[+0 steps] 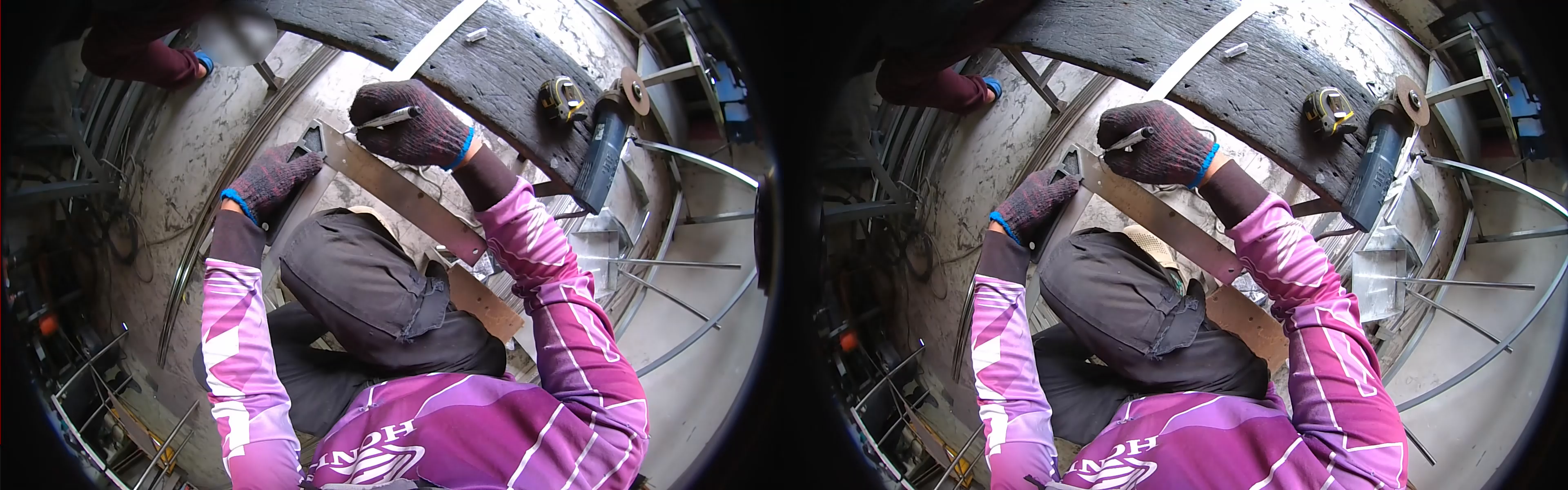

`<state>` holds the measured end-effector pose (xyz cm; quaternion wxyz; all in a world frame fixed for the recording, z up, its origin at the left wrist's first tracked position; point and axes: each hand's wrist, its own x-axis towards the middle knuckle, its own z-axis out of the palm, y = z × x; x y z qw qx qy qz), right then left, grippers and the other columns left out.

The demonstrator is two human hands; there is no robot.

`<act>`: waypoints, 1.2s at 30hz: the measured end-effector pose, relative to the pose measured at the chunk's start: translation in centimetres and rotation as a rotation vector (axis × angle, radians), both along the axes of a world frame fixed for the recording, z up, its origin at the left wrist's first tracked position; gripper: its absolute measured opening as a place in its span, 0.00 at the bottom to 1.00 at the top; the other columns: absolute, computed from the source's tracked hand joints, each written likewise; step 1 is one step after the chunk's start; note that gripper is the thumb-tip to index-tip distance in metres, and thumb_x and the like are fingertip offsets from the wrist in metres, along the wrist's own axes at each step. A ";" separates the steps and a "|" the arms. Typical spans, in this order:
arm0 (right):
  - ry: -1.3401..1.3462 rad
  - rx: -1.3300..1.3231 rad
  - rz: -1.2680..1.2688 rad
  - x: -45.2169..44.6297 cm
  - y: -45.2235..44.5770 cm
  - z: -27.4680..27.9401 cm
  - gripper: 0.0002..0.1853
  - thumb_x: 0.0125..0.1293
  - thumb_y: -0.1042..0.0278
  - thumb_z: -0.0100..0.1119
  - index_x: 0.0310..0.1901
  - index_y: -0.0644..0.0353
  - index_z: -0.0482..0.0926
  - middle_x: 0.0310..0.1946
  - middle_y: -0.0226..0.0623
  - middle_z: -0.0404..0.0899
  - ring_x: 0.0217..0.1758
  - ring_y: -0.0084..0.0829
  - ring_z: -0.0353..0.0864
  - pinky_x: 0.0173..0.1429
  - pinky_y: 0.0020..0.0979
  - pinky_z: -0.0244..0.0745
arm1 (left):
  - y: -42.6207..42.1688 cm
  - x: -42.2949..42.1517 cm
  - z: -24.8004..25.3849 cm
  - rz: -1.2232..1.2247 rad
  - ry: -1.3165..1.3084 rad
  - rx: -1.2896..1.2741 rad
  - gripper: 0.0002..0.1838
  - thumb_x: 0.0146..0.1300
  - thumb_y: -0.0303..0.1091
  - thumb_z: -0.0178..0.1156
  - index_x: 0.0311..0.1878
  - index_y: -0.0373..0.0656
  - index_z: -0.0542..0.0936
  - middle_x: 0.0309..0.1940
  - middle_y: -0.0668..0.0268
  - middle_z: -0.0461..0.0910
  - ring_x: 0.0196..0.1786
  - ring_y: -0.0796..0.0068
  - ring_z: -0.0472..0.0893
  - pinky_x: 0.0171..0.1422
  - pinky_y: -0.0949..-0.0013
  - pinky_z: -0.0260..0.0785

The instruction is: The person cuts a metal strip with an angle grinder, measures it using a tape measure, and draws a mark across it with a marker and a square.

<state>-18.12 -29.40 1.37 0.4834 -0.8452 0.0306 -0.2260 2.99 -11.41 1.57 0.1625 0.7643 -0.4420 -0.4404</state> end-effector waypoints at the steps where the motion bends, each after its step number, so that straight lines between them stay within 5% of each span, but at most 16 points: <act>1: 0.000 0.000 -0.001 -0.1 0.0 0.0 0.10 0.57 0.76 0.71 0.39 0.64 0.81 0.34 0.38 0.82 0.34 0.31 0.80 0.44 0.31 0.79 | 0.0 -0.1 0.1 -0.001 0.000 0.000 0.30 0.71 0.57 0.62 0.56 0.35 0.83 0.44 0.49 0.87 0.44 0.61 0.83 0.55 0.59 0.73; 9: 0.189 0.039 0.027 -0.7 -0.3 1.1 0.06 0.54 0.79 0.65 0.33 0.64 0.77 0.27 0.36 0.76 0.31 0.27 0.71 0.40 0.31 0.75 | 0.1 0.1 -0.4 -0.006 -0.003 -0.039 0.30 0.71 0.57 0.63 0.56 0.35 0.83 0.43 0.52 0.87 0.42 0.66 0.81 0.54 0.61 0.73; 19: -0.065 0.139 0.020 -0.3 -0.6 0.1 0.10 0.60 0.74 0.70 0.41 0.64 0.81 0.37 0.36 0.83 0.40 0.26 0.81 0.48 0.32 0.79 | 0.1 0.2 -0.6 0.021 0.040 -0.024 0.29 0.71 0.57 0.63 0.56 0.36 0.84 0.42 0.53 0.87 0.42 0.66 0.81 0.53 0.60 0.73; 36: -0.009 0.069 -0.118 0.0 0.1 0.0 0.09 0.61 0.71 0.76 0.36 0.61 0.83 0.29 0.35 0.82 0.31 0.24 0.80 0.41 0.30 0.78 | 0.0 0.1 -0.5 0.025 0.042 -0.008 0.28 0.71 0.55 0.63 0.57 0.36 0.84 0.45 0.51 0.87 0.44 0.65 0.82 0.55 0.60 0.73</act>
